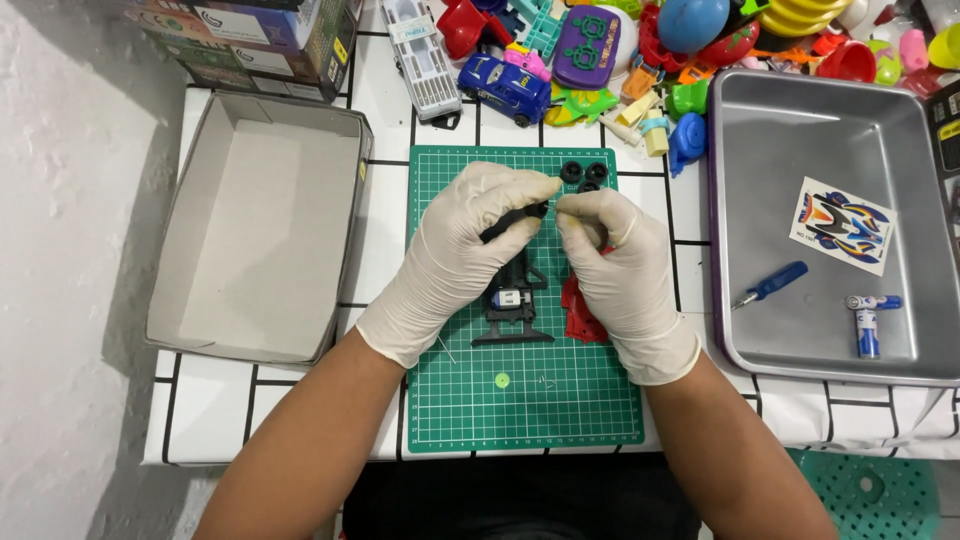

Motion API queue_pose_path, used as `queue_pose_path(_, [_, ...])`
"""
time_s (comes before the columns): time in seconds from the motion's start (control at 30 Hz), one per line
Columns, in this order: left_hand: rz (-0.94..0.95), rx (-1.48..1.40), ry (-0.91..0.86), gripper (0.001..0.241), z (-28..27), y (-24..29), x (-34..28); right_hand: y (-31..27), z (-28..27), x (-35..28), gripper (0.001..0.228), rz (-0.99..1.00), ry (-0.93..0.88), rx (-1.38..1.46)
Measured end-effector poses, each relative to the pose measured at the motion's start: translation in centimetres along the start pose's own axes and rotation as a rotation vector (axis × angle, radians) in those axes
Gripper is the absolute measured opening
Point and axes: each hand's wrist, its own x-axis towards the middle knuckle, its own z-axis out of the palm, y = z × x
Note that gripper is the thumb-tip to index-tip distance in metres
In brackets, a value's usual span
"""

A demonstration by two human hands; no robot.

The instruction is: Assembling the internal components of a toy car chassis, including gears and electrical contacts on a cutting mat.

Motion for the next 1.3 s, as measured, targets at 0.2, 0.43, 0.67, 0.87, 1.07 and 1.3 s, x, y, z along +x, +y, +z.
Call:
queue_pose_path(0.2, [-0.093, -0.104, -0.004, 0.038, 0.5, 0.6, -0.3, 0.7, -0.7, 0.3, 0.016, 0.01, -0.067, -0.015])
queue_pose_path(0.43, [-0.12, -0.113, -0.008, 0.036, 0.7, -0.3, -0.3, -0.2, -1.6, 0.8, 0.017, 0.005, -0.139, -0.088])
queue_pose_path(0.67, [-0.137, -0.06, -0.029, 0.031, 0.9, -0.4, -0.4, 0.2, -1.7, 0.9, 0.017, 0.04, -0.197, -0.058])
queue_pose_path(0.87, [-0.135, -0.034, -0.041, 0.029, 1.3, -0.7, -0.7, 1.3, -1.8, 0.9, 0.014, 0.073, -0.239, -0.018])
queue_pose_path(1.07, [-0.131, 0.005, -0.059, 0.031, 1.2, -1.1, -0.8, 1.9, -1.6, 1.0, 0.015, 0.09, -0.25, 0.013])
queue_pose_path(1.3, [-0.092, 0.059, 0.017, 0.029, 0.5, -1.4, -0.5, -0.4, -2.4, 1.7, 0.039, -0.319, -0.118, -0.177])
